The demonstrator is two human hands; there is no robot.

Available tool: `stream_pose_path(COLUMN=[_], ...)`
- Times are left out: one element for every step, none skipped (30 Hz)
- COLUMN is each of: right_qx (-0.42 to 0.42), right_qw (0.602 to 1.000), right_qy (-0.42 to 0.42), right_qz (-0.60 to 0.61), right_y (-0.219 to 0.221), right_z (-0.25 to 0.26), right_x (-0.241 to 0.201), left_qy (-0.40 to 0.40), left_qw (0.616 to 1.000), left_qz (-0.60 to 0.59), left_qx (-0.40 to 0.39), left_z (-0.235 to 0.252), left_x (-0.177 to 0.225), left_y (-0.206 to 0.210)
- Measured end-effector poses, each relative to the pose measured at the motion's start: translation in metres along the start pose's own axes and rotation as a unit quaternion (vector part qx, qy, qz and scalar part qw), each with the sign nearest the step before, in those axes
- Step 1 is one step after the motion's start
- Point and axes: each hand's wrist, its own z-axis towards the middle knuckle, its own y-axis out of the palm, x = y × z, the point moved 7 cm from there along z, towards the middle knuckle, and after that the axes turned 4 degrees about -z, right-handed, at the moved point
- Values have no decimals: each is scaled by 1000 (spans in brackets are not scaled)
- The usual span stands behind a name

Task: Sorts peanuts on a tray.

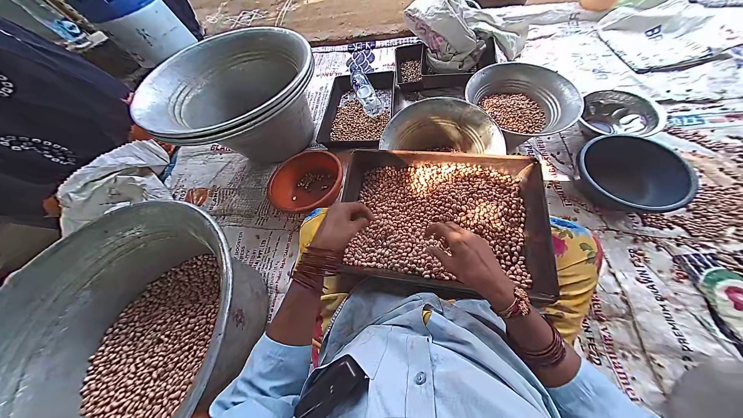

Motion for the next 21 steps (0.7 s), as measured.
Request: stream_pose_path(right_qx=[-4, -5, -8, -14, -31, -53, -71, -93, -116, -137, -160, -190, -216, -237, -251, -257, -258, -259, -259, -255, -241], right_qw=[1000, 998, 995, 989, 978, 962, 946, 933, 924, 923, 925, 925, 923, 918, 914, 915, 920, 925, 929, 933, 938], right_qy=[27, 59, 98, 141, 198, 256, 301, 331, 346, 345, 331, 315, 301, 291, 284, 274, 259, 245, 239, 239, 241], right_qz=[-6, -11, -21, -38, -56, -78, -97, -110, -114, -106, -96, -93, -105, -127, -143, -145, -141, -129, -111, -92, -66], right_y=[-7, -15, -24, -33, -41, -48, -52, -54, -53, -48, -41, -32, -24, -18, -13, -8, -2, 5, 11, 15, 17], right_z=[-5, -11, -18, -24, -31, -38, -44, -49, -53, -56, -57, -59, -59, -58, -56, -52, -48, -43, -38, -32, -27], right_x=[16, 33, 50, 64, 77, 89, 98, 106, 111, 114, 116, 115, 112, 106, 99, 91, 85, 80, 75, 70, 67], left_qy=[4, 19, 33, 40, 37, 26, 4, -33, -75, -107, -125, -128, -120, -111, -100, -87, -78, -67, -53, -40, -21], left_qw=[993, 976, 961, 958, 965, 979, 991, 994, 986, 971, 957, 948, 942, 939, 938, 938, 941, 946, 952, 959, 966], left_qz=[60, 108, 135, 142, 134, 117, 100, 100, 119, 154, 187, 210, 222, 228, 227, 227, 217, 198, 166, 120, 63], left_qx=[105, 188, 237, 248, 221, 163, 84, -7, -89, -148, -183, -203, -220, -234, -243, -248, -249, -250, -252, -253, -250], left_z=[0, -1, -1, -2, -2, -2, -1, 0, 0, -2, -4, -6, -8, -9, -9, -10, -10, -8, -6, -2, 2], left_x=[-3, -6, -8, -8, -7, -8, -9, -12, -16, -17, -14, -7, 1, 10, 19, 27, 36, 44, 51, 57, 61], left_y=[-28, -48, -61, -65, -60, -48, -30, -11, 8, 24, 38, 51, 65, 79, 92, 104, 115, 124, 132, 139, 144])
